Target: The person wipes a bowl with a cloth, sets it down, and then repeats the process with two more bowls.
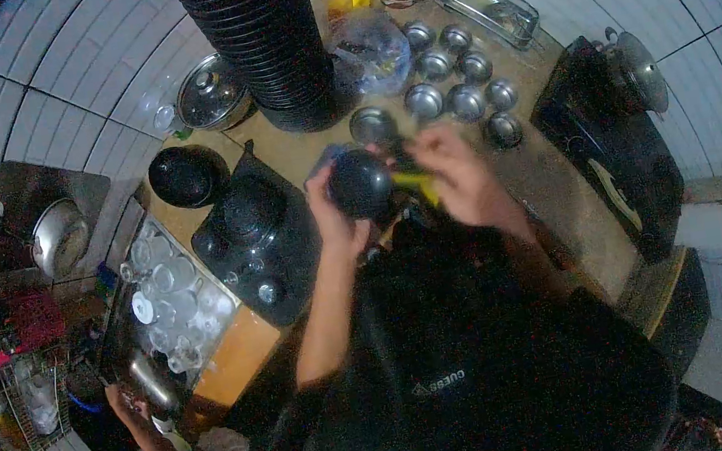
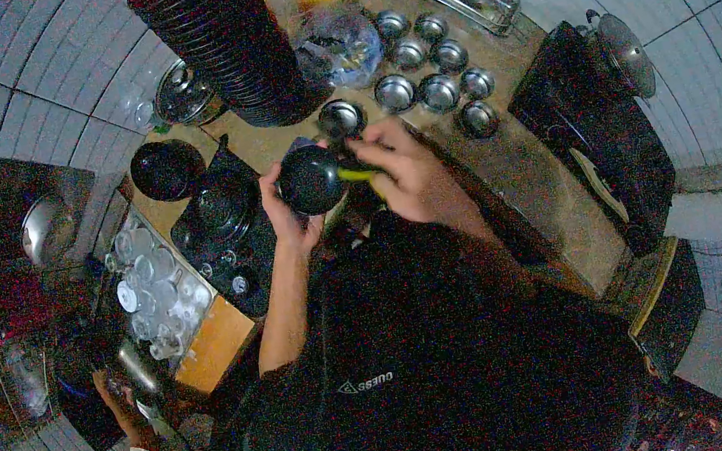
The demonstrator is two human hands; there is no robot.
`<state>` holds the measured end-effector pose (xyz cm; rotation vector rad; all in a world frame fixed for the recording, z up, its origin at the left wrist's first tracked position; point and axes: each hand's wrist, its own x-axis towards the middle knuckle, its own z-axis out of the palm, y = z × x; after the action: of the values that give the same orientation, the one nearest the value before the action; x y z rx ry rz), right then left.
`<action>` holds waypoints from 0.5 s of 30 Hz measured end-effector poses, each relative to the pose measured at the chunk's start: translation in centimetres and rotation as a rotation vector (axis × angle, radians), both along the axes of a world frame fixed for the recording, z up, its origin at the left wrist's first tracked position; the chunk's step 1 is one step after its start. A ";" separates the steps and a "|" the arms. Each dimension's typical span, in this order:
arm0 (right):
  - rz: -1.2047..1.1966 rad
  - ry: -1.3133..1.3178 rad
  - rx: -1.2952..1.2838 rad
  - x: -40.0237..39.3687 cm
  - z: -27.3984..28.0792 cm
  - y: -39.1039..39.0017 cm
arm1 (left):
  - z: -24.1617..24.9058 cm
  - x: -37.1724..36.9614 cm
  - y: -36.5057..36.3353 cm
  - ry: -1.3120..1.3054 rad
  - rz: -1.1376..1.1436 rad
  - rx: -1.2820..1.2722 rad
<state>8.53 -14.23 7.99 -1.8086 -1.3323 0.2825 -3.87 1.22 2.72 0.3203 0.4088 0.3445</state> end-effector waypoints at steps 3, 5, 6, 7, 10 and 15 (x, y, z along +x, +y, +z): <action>0.137 -0.201 -0.147 -2.1 0.1 1.5 | -1.1 0.3 -0.5 0.117 0.040 -0.001; 0.181 -0.400 -0.183 -3.3 -0.5 2.0 | -0.2 0.1 -0.9 0.061 -0.026 0.081; 0.130 -0.421 -0.289 -3.9 -0.9 2.1 | 0.0 0.3 -1.2 0.040 -0.031 0.151; 0.080 -0.441 -0.395 -4.3 -1.1 2.1 | 0.2 0.5 -1.3 0.018 -0.035 0.221; 0.052 -0.387 -0.513 -5.3 -0.1 1.8 | -0.5 0.5 -1.3 0.025 0.090 0.244; 0.387 0.210 -0.247 -6.0 -5.8 1.6 | -3.6 0.8 0.0 0.107 0.310 0.480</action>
<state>2.49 -12.67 2.24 -1.6492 -1.5397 0.8541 -3.09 1.17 -0.92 0.7502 0.4799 0.7341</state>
